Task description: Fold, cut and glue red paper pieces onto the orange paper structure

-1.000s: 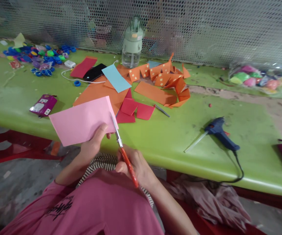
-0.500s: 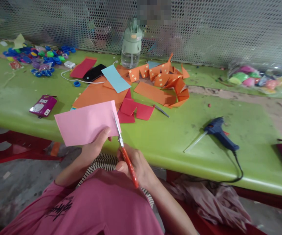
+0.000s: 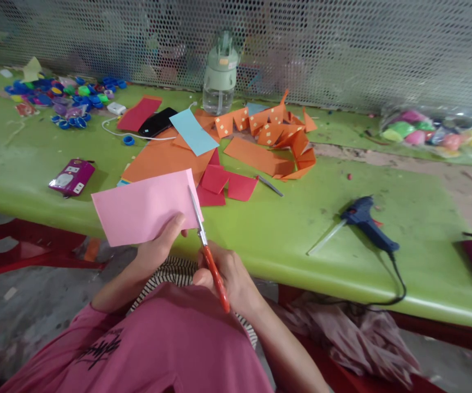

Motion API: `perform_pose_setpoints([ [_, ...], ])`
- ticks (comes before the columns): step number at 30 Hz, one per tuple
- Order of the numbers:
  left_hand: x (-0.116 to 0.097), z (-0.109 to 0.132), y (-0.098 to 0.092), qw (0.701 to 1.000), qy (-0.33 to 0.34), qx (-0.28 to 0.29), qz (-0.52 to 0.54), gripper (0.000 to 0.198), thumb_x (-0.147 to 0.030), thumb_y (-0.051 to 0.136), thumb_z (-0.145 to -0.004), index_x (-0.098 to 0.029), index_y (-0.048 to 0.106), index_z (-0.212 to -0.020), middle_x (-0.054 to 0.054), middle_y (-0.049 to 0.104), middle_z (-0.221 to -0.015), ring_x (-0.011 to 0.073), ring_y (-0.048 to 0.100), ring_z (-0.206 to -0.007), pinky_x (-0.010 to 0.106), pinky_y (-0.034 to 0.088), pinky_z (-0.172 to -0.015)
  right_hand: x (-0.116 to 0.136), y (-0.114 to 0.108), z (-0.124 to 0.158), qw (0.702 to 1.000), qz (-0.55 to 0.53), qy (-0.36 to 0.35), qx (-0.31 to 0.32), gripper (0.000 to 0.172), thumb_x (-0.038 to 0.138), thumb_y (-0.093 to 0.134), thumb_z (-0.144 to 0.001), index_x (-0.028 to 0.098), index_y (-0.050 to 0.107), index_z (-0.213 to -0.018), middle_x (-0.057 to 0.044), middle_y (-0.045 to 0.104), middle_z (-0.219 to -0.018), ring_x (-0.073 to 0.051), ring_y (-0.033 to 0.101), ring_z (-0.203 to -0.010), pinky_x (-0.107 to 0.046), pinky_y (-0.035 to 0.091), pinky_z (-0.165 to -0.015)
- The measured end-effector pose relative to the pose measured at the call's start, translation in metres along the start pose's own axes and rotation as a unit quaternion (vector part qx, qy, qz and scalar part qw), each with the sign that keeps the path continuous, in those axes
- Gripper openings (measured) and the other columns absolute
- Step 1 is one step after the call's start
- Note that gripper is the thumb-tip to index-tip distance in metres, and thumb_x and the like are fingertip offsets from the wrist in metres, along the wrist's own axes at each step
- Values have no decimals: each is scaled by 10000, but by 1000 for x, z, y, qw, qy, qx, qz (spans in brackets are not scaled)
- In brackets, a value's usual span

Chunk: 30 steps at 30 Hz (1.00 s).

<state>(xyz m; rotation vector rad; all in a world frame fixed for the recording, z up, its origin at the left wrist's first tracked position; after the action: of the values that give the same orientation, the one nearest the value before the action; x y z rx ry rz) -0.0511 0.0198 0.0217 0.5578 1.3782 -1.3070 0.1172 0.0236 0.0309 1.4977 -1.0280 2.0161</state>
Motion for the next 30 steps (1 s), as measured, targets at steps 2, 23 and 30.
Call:
perform_pose_setpoints([
  [2,-2,2,2,1000,-16,17,8,408,-528,571,-917,-261,608,-611,47,709,-774,246,716,-898,395,574,-993,0,-1,0,1000,-1,0,-3,813,999,319,-691,213,505,-783,21,496,-660,-120,406,-589,-283,363,-550],
  [23,2,10,16,990,-39,5,139,407,-639,716,-746,-248,637,-669,101,776,-977,304,729,-1026,435,599,-977,3,-2,-4,1000,-12,-8,-18,787,988,349,-700,216,501,-743,18,501,-644,-121,430,-573,-279,384,-540],
  [30,4,12,22,986,-58,64,146,385,-616,742,-747,-249,642,-689,110,766,-1020,312,704,-1085,461,558,-1052,2,-4,-5,1000,-12,2,-19,811,1008,340,-678,217,503,-746,15,525,-630,-125,486,-559,-276,420,-536],
])
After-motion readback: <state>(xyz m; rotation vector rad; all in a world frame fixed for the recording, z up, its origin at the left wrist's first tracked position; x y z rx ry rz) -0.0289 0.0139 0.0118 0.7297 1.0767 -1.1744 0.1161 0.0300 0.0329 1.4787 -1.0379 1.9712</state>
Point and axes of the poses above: each hand's wrist, its own z-axis away from the middle knuckle, its own y-axis out of the palm, x = y × z, the point moved 7 cm from there along -z, towards the middle knuckle
